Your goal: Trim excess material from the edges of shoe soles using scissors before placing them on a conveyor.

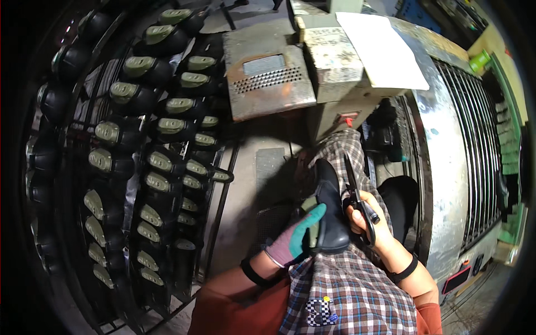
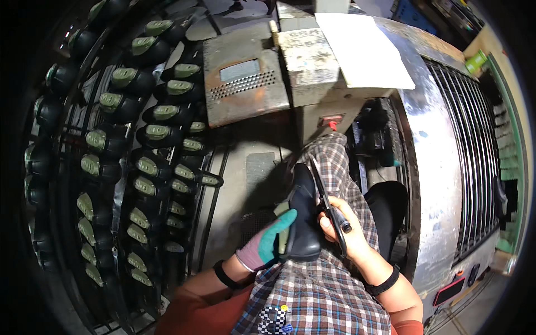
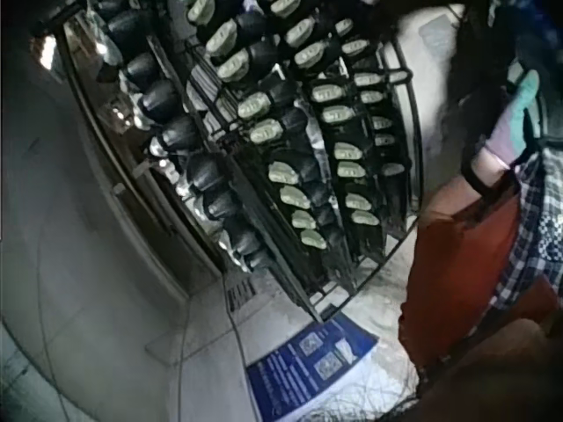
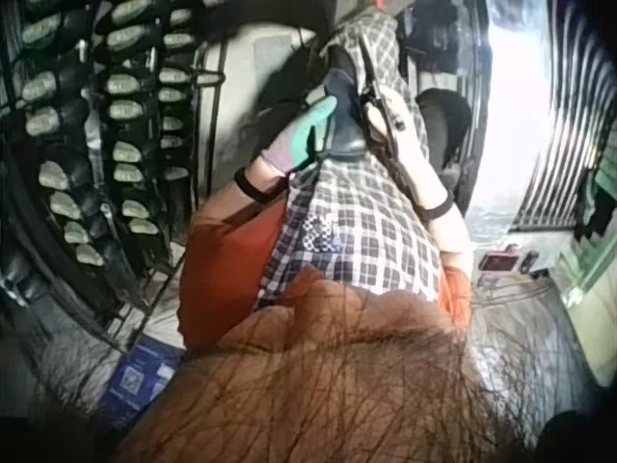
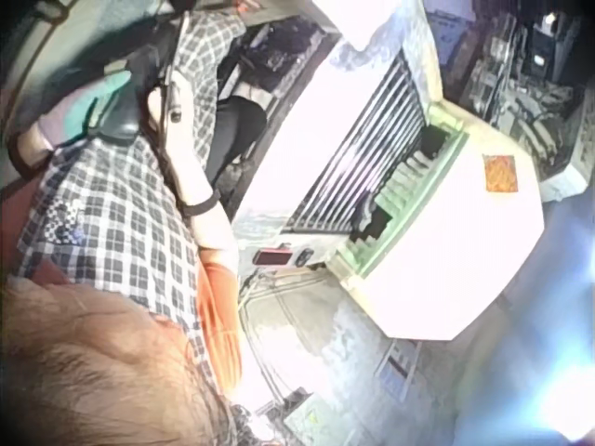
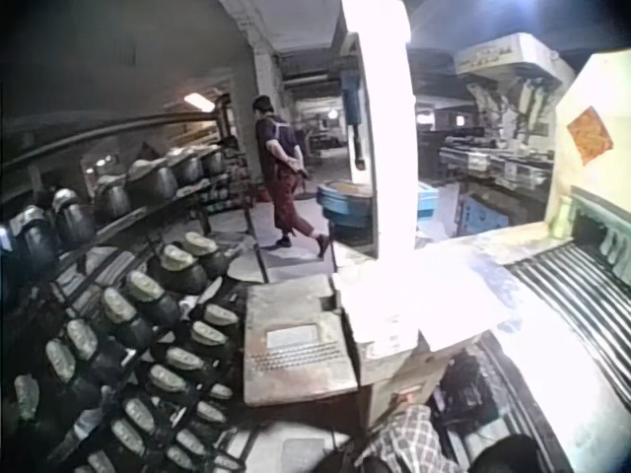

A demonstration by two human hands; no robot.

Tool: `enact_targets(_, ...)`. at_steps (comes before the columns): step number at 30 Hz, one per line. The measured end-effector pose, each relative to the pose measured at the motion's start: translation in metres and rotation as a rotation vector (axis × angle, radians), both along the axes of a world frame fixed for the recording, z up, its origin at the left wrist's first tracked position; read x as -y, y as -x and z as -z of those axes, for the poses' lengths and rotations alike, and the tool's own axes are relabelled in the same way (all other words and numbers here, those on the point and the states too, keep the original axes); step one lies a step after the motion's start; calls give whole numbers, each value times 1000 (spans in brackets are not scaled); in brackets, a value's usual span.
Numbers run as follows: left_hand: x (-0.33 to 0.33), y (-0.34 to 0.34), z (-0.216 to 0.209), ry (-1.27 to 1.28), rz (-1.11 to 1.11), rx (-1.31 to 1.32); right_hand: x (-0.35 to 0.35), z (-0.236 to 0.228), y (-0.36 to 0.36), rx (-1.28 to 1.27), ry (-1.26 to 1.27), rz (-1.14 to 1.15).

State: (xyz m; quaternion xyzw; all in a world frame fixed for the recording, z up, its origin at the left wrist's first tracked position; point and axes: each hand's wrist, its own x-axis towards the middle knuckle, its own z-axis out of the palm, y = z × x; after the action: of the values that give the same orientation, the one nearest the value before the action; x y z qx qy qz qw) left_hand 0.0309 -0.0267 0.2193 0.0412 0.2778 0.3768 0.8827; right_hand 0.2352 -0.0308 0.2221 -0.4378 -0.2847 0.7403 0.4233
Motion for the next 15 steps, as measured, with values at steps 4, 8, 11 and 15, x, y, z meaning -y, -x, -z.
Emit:
enact_targets(4, -11, 42, 40, 286, -234, 148, -9, 11, 0, 100, -82, -10)
enact_targets(8, -30, 79, 80, 228, -496, -33, -12, 17, -15, 391, -21, 46)
enact_targets(11, -40, 114, 139, 283, -557, -58, -9, 30, -32, 543, 19, 90)
enact_targets(15, -57, 158, 245, 363, -629, -215, 1, 46, -50, 802, 22, 123)
